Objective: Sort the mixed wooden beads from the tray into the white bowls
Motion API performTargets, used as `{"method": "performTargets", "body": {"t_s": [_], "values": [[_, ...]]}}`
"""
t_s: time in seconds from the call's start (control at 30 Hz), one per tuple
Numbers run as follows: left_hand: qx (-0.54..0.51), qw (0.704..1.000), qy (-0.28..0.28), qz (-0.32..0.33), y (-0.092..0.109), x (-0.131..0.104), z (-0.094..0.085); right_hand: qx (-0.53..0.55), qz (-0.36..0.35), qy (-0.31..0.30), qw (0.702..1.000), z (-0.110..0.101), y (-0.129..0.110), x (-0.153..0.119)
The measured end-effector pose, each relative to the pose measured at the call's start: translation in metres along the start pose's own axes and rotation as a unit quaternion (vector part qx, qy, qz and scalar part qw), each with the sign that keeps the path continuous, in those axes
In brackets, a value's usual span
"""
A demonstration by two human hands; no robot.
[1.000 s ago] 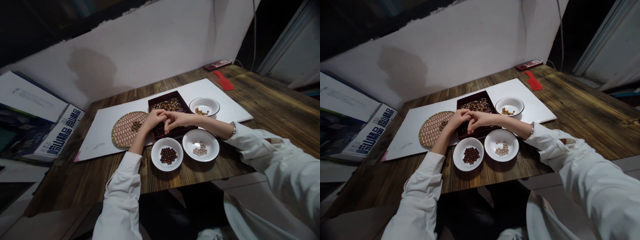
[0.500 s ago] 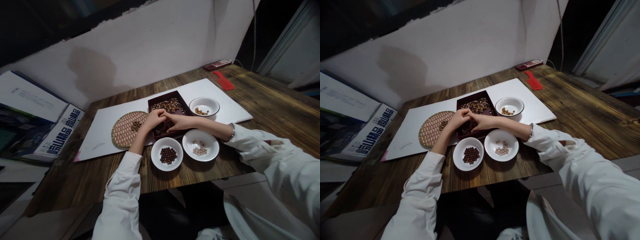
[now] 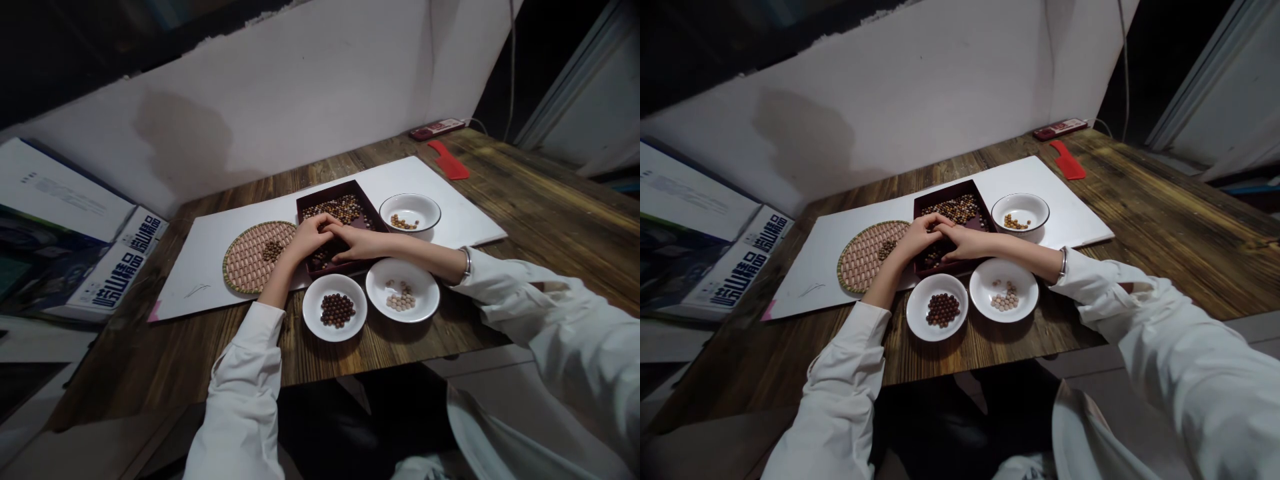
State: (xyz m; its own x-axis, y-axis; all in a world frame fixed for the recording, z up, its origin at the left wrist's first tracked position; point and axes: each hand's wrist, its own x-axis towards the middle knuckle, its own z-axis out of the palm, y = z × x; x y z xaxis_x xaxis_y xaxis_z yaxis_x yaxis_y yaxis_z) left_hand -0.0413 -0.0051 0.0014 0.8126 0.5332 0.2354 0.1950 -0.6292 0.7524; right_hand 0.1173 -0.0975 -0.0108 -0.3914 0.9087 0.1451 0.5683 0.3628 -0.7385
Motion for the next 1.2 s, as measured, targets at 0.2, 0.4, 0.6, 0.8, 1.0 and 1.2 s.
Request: {"method": "performTargets", "body": {"t_s": [0.2, 0.4, 0.6, 0.8, 1.0, 1.2], "values": [[-0.002, 1.0, -0.002, 0.015, -0.005, 0.001, 0.001, -0.082, -0.01, 0.021, 0.996, 0.002, 0.0056, 0.0028], [0.025, 1.0, -0.009, 0.0, -0.0014, -0.0006, 0.0012, -0.084, 0.054, -0.006, 0.995, 0.0008, 0.0, 0.0009], [0.048, 0.999, -0.012, -0.01, 0.0002, -0.0009, 0.001, -0.089, 0.071, -0.025, 0.993, -0.0009, -0.0037, -0.001], [0.048, 0.999, -0.011, -0.009, 0.0012, -0.0012, 0.0008, -0.096, 0.072, -0.024, 0.992, 0.0004, -0.0026, 0.0008], [0.05, 0.999, -0.011, -0.007, 0.0009, -0.0013, 0.0008, -0.096, 0.072, -0.025, 0.993, 0.0006, -0.0026, 0.0008], [0.054, 0.998, -0.012, -0.004, 0.0007, -0.0009, 0.001, -0.09, 0.063, -0.016, 0.994, 0.0003, -0.0014, 0.0004]]}}
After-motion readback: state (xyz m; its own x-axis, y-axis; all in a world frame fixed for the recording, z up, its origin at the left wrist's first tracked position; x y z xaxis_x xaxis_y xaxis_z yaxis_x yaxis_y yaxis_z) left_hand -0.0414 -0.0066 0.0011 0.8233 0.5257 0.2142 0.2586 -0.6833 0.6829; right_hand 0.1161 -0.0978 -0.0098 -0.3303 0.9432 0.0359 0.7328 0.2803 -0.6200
